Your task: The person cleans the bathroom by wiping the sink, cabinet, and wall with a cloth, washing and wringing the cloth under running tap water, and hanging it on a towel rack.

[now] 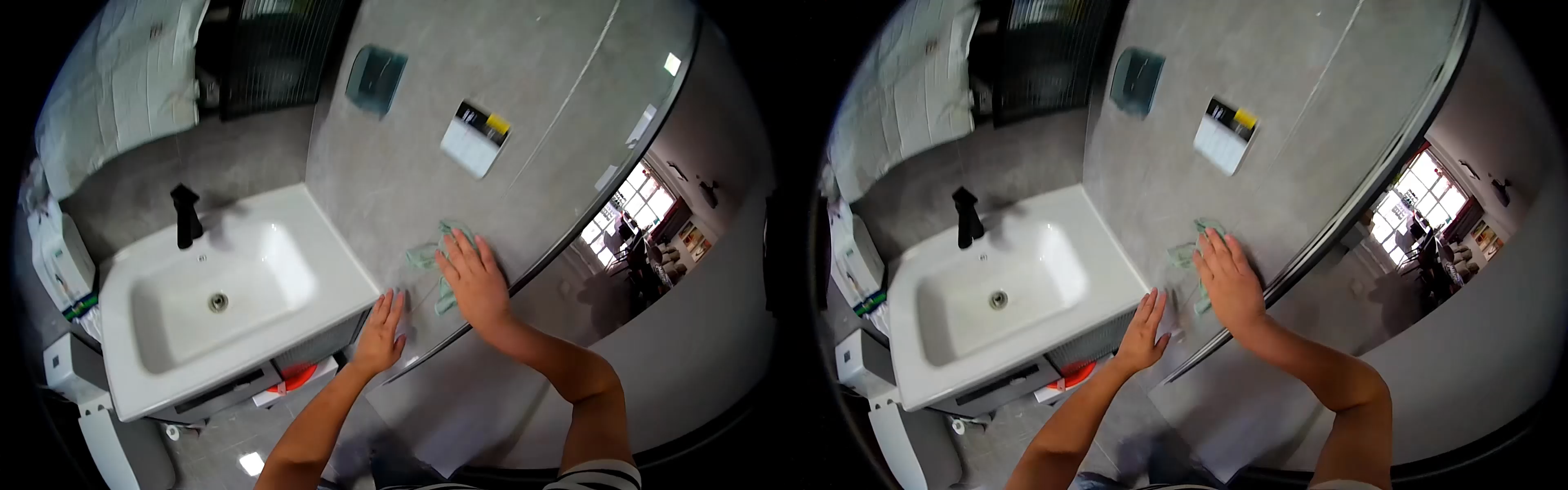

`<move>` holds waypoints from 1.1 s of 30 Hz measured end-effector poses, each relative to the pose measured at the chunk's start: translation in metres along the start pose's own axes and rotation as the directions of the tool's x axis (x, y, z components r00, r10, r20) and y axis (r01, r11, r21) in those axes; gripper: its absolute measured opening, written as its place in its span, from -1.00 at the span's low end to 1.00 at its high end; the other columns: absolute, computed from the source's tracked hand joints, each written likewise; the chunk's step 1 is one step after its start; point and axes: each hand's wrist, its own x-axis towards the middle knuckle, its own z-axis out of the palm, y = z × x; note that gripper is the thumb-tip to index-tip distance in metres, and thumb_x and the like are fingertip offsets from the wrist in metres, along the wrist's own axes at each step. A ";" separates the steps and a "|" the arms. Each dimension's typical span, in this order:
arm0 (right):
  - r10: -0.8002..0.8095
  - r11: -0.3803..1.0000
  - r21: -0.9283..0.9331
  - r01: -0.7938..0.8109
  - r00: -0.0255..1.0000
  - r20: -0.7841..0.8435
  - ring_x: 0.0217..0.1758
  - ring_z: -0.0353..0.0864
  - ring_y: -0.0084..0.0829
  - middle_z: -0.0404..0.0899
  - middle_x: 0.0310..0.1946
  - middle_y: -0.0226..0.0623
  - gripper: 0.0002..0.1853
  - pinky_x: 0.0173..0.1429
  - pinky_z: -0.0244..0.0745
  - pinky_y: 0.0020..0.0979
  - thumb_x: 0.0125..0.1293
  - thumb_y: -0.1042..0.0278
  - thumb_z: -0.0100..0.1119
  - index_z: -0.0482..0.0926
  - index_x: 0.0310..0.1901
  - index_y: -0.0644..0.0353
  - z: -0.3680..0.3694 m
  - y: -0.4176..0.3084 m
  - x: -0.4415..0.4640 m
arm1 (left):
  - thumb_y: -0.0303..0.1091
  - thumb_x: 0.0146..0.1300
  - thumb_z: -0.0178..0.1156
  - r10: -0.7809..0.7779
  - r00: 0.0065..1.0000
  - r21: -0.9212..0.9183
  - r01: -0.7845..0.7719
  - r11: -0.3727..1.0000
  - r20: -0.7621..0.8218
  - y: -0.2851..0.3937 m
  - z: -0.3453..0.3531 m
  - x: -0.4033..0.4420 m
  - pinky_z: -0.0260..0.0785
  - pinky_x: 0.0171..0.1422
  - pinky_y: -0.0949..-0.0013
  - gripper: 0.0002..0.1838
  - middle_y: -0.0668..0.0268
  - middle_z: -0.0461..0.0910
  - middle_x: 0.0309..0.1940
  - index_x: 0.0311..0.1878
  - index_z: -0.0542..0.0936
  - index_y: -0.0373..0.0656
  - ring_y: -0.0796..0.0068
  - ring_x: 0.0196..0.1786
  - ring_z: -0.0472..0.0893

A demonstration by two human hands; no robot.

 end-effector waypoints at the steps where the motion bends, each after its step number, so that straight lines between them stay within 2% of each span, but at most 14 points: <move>1: 0.037 0.999 0.006 -0.037 0.999 -0.015 0.60 -0.02 -0.28 0.22 0.46 -0.36 -0.47 0.63 -0.27 -0.15 0.41 0.12 -0.14 0.36 0.39 -0.03 -0.008 0.017 0.004 | -0.49 0.09 0.30 0.023 1.000 -0.014 -0.023 1.000 -0.019 0.012 -0.011 0.018 0.00 0.57 0.02 -0.03 -0.19 -0.04 0.51 0.54 0.00 -0.23 -0.27 0.51 0.07; 3: 0.111 0.994 0.022 -0.110 0.993 -0.046 0.60 0.00 -0.27 0.22 0.46 -0.35 -0.46 0.62 -0.25 -0.17 0.41 0.13 -0.15 0.34 0.40 0.00 -0.026 0.051 0.011 | -0.49 0.10 0.30 0.045 0.997 -0.046 -0.048 0.998 -0.065 0.029 -0.027 0.045 -0.01 0.58 0.04 -0.03 -0.17 -0.04 0.52 0.54 -0.01 -0.23 -0.23 0.52 0.06; 6: 0.084 0.992 -0.096 -0.086 0.996 -0.034 0.60 0.00 -0.27 0.22 0.46 -0.33 -0.43 0.63 -0.27 -0.16 0.41 0.13 -0.16 0.27 0.44 0.03 -0.019 0.044 0.016 | -0.51 0.11 0.27 0.045 0.985 -0.068 -0.057 0.996 -0.168 0.038 -0.034 0.073 -0.02 0.59 0.08 -0.04 -0.15 -0.05 0.53 0.55 -0.03 -0.22 -0.16 0.55 0.04; 10: -0.011 0.996 0.084 0.010 1.000 0.014 0.62 -0.08 -0.26 0.18 0.49 -0.34 -0.43 0.64 -0.33 -0.17 0.44 0.13 -0.19 0.25 0.46 0.02 -0.015 0.033 0.036 | -0.53 0.14 0.25 0.024 0.993 -0.211 -0.048 0.976 -0.116 0.042 -0.050 0.083 -0.06 0.60 0.11 -0.04 -0.13 -0.06 0.54 0.56 -0.06 -0.20 -0.11 0.56 0.02; 13: 0.073 0.994 0.073 -0.075 0.997 0.031 0.63 -0.12 -0.28 0.14 0.50 -0.35 -0.42 0.64 -0.39 -0.18 0.45 0.12 -0.22 0.21 0.47 0.01 -0.011 0.036 0.064 | -0.54 0.14 0.24 0.052 0.997 -0.227 -0.066 0.972 -0.064 0.032 -0.078 0.099 -0.09 0.61 0.14 -0.03 -0.11 -0.07 0.54 0.57 -0.08 -0.19 -0.09 0.57 0.01; 16: 0.097 0.995 0.032 -0.095 0.994 -0.059 0.59 0.03 -0.23 0.23 0.44 -0.17 -0.43 0.62 -0.21 -0.20 0.36 0.22 -0.12 0.30 0.40 0.13 0.002 0.023 0.119 | -0.56 0.14 0.22 0.119 0.991 -0.249 -0.132 0.959 -0.067 0.011 -0.111 0.126 -0.08 0.60 0.14 -0.04 -0.12 -0.05 0.54 0.56 -0.08 -0.20 -0.10 0.56 0.02; 19: 0.119 0.984 0.141 -0.108 0.991 -0.067 0.57 0.06 -0.22 0.24 0.44 -0.14 -0.43 0.62 -0.19 -0.20 0.36 0.24 -0.14 0.30 0.40 0.17 0.006 0.020 0.165 | -0.57 0.14 0.20 0.176 0.981 -0.246 -0.191 0.950 -0.081 -0.006 -0.142 0.153 -0.03 0.59 0.11 -0.06 -0.15 0.01 0.51 0.55 -0.05 -0.21 -0.13 0.54 0.06; 20: 0.095 0.992 0.089 -0.088 0.992 -0.082 0.54 0.13 -0.21 0.28 0.41 -0.12 -0.46 0.61 -0.13 -0.19 0.35 0.25 -0.11 0.36 0.36 0.18 0.002 0.023 0.165 | -0.57 0.14 0.20 0.179 0.981 -0.242 -0.191 0.951 -0.069 -0.012 -0.152 0.159 -0.03 0.59 0.12 -0.06 -0.15 0.01 0.50 0.55 -0.05 -0.21 -0.14 0.54 0.06; 23: 0.132 0.959 0.267 -0.092 0.982 -0.138 0.51 0.20 -0.19 0.31 0.39 -0.11 -0.48 0.59 -0.05 -0.19 0.31 0.27 -0.04 0.42 0.30 0.19 -0.002 0.033 0.162 | -0.58 0.13 0.21 0.231 0.972 -0.233 -0.233 0.944 -0.038 -0.015 -0.170 0.181 0.00 0.57 0.10 -0.07 -0.19 0.05 0.48 0.55 -0.02 -0.19 -0.16 0.53 0.07; 25: 0.167 0.954 0.272 -0.126 0.977 -0.132 0.48 0.24 -0.18 0.33 0.37 -0.11 -0.48 0.57 0.00 -0.18 0.25 0.30 0.04 0.46 0.26 0.22 -0.025 0.052 0.184 | -0.60 0.12 0.21 0.242 0.970 -0.290 -0.230 0.929 0.007 -0.011 -0.175 0.193 0.01 0.56 0.09 -0.07 -0.19 0.06 0.47 0.55 0.00 -0.20 -0.17 0.53 0.07; 27: 0.226 0.944 0.281 -0.173 0.959 -0.169 0.48 0.24 -0.18 0.32 0.37 -0.11 -0.47 0.57 0.01 -0.17 0.23 0.31 0.05 0.44 0.26 0.24 -0.034 0.075 0.214 | -0.62 0.11 0.21 0.322 0.946 -0.281 -0.321 0.904 -0.043 -0.006 -0.179 0.211 -0.01 0.56 0.09 -0.07 -0.17 0.00 0.50 0.54 0.00 -0.23 -0.17 0.54 0.04; 28: 0.244 0.966 0.123 -0.228 0.960 -0.140 0.47 0.26 -0.19 0.32 0.40 -0.18 -0.49 0.58 -0.01 -0.16 0.27 0.28 0.00 0.46 0.27 0.15 -0.040 0.088 0.228 | -0.63 0.12 0.21 0.366 0.927 -0.297 -0.374 0.879 -0.083 -0.001 -0.187 0.220 -0.02 0.57 0.11 -0.07 -0.16 -0.02 0.52 0.55 -0.01 -0.23 -0.15 0.55 0.03; 31: 0.379 0.915 0.252 -0.316 0.887 -0.264 0.47 0.26 -0.19 0.31 0.41 -0.19 -0.46 0.55 0.04 -0.10 0.21 0.40 0.08 0.45 0.29 0.06 -0.055 0.127 0.244 | -0.63 0.13 0.18 0.443 0.887 -0.319 -0.460 0.828 -0.130 0.009 -0.204 0.237 -0.05 0.57 0.12 -0.09 -0.14 -0.08 0.54 0.55 -0.02 -0.27 -0.12 0.57 0.00; 33: 0.439 0.893 0.249 -0.374 0.847 -0.300 0.47 0.26 -0.20 0.33 0.39 -0.19 -0.42 0.53 0.06 -0.07 0.15 0.48 0.12 0.45 0.29 0.03 -0.066 0.147 0.243 | -0.63 0.13 0.16 0.483 0.863 -0.333 -0.504 0.797 -0.151 0.011 -0.212 0.248 -0.07 0.58 0.11 -0.10 -0.13 -0.08 0.54 0.55 -0.01 -0.27 -0.11 0.57 0.00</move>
